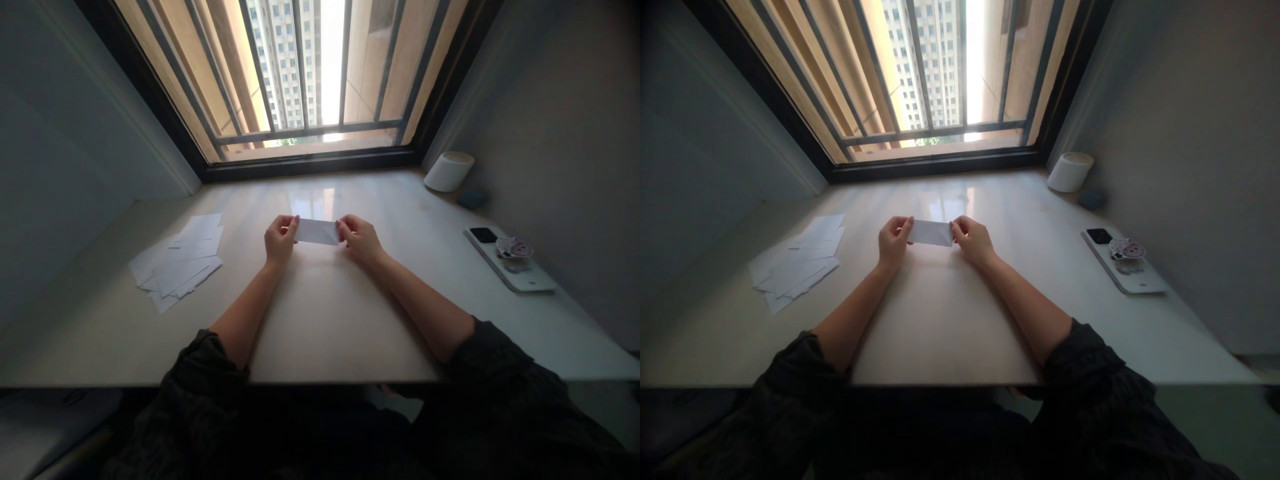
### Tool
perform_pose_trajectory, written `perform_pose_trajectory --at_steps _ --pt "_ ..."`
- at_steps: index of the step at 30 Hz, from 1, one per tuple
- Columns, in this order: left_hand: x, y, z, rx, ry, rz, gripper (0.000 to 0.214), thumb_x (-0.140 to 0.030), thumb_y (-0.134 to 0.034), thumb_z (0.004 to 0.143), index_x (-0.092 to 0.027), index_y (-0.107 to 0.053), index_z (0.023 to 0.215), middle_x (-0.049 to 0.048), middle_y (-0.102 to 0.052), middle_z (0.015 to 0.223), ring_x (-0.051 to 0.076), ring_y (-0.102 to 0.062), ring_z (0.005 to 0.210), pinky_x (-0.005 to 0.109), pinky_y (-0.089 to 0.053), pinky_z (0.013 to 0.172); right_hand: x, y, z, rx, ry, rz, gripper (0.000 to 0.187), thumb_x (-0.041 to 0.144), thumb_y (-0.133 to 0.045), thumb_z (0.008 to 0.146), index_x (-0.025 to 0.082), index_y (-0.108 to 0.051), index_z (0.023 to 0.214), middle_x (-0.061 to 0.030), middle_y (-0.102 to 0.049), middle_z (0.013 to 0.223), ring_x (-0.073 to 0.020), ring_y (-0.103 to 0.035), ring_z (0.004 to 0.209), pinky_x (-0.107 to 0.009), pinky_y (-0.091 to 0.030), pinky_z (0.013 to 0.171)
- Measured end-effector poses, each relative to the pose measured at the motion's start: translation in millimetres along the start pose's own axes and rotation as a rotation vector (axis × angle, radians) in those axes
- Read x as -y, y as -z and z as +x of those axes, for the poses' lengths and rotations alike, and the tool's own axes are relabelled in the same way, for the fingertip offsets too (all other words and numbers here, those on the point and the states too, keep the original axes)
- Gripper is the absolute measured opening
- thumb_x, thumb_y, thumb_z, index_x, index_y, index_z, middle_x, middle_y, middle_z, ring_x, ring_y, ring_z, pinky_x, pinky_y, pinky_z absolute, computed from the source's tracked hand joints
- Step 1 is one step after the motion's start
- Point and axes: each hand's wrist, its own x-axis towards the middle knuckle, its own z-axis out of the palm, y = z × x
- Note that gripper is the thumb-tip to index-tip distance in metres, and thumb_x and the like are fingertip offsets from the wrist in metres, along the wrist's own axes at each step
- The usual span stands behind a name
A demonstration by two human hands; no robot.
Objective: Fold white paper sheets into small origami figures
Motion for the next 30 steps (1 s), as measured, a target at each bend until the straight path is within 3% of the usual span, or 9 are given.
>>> perform_pose_trajectory --at_steps 4,16,20,26,30 --pt "1.4 -5.5 -6.4 0.058 -0.012 0.074 0.036 -0.055 -0.062 0.078 -0.019 -0.061 0.083 -0.0009 -0.058 0.069 0.009 -0.053 0.053 0.018 -0.043 0.044 -10.1 -3.2 4.4 -0.137 -0.05 -0.003 0.035 0.051 -0.045 0.089 0.022 -0.052 0.07 0.0034 -0.05 0.054 -0.0139 -0.049 0.055 -0.026 -0.039 0.057" --pt "1.6 0.8 -22.6 0.101 0.122 0.024 0.036 -0.056 -0.057 0.082 -0.019 -0.054 0.083 -0.0044 -0.049 0.062 0.009 -0.047 0.054 0.018 -0.044 0.048 -0.9 -8.3 -12.0 -0.046 -0.089 -0.028 0.032 0.048 -0.042 0.091 0.023 -0.05 0.073 0.0035 -0.045 0.056 -0.0148 -0.045 0.057 -0.028 -0.033 0.057" --pt "1.7 -1.0 -23.3 0.11 0.141 0.021 0.034 -0.053 -0.057 0.083 -0.02 -0.053 0.085 -0.0043 -0.05 0.063 0.01 -0.049 0.056 0.02 -0.047 0.051 -4.2 -8.5 -10.6 -0.064 -0.068 -0.022 0.032 0.048 -0.042 0.091 0.022 -0.052 0.073 0.0033 -0.045 0.058 -0.0147 -0.045 0.058 -0.028 -0.032 0.058" --pt "4.9 -0.5 -22.5 0.128 0.079 0.076 0.022 -0.041 -0.054 0.085 -0.019 -0.055 0.082 -0.0046 -0.049 0.061 0.009 -0.046 0.053 0.019 -0.039 0.051 -11.5 -9.7 -7.5 -0.108 -0.088 0.046 0.036 0.054 -0.046 0.088 0.022 -0.056 0.074 0.0033 -0.048 0.057 -0.014 -0.045 0.057 -0.027 -0.034 0.056" --pt "-0.3 -6.4 -10.9 0.138 0.161 0.062 0.023 -0.041 -0.056 0.08 -0.019 -0.058 0.079 -0.0034 -0.052 0.062 0.01 -0.049 0.055 0.021 -0.04 0.051 -17.6 -12.4 6.2 -0.155 -0.15 0.171 0.04 0.059 -0.049 0.083 0.021 -0.06 0.079 0.0027 -0.054 0.06 -0.0136 -0.047 0.053 -0.026 -0.039 0.054"
